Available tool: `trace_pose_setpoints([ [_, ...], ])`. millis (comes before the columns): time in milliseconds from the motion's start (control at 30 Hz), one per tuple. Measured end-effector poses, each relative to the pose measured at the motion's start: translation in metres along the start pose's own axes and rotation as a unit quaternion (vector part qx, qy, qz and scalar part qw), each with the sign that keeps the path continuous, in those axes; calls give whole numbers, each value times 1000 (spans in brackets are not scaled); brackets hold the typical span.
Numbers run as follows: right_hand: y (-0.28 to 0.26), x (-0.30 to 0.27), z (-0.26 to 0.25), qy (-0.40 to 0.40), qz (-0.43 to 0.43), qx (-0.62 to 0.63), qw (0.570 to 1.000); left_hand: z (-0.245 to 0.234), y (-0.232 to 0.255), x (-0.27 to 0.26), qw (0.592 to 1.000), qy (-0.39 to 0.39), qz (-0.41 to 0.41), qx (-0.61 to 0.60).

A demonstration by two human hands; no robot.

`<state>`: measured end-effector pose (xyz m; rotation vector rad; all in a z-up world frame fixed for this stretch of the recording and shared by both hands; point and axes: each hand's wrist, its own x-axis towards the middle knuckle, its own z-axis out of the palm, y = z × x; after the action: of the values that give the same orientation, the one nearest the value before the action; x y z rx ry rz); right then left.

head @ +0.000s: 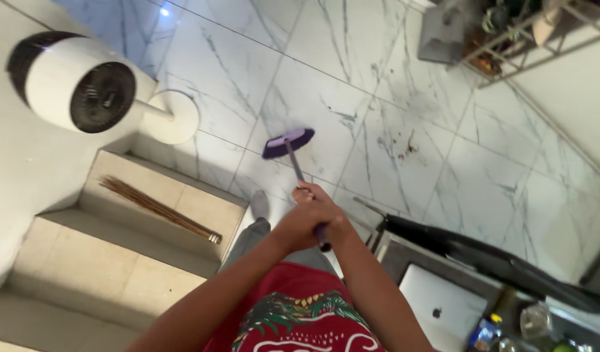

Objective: The person moves a chair, operates a smartphone, and sweeps debris along the floor using a floor wiper.

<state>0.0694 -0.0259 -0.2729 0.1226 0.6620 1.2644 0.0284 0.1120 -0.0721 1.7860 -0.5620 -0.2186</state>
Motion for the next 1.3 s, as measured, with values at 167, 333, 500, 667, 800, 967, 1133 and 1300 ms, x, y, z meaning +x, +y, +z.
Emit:
trace_pose_setpoints([
  [167, 5, 7, 47, 92, -79, -33, 992, -34, 6, -4, 999, 12, 41, 24],
  [333, 83, -8, 162, 382, -127, -360, 841, -105, 28, -37, 995, 57, 9, 78],
  [500, 119, 27, 214, 422, 23, -529, 736, -173, -26, -96, 930, 194, -313, 14],
  [667, 112, 85, 212, 333, 97, -570, 745, -201, -71, -164, 828, 453, -310, -114],
  [800, 111, 161, 192, 268, 137, -639, 708, -200, -71, -203, 771, 500, -381, -106],
  [967, 80, 240, 171, 241, 179, -471, 830, -174, -58, -237, 726, 548, -408, -75],
  [1133, -3, 212, 167, 206, 205, -412, 863, -152, -60, -232, 711, 558, -413, -110],
  [1300, -66, 141, 172, 434, 96, -682, 581, -155, -57, -202, 742, 533, -378, -148],
])
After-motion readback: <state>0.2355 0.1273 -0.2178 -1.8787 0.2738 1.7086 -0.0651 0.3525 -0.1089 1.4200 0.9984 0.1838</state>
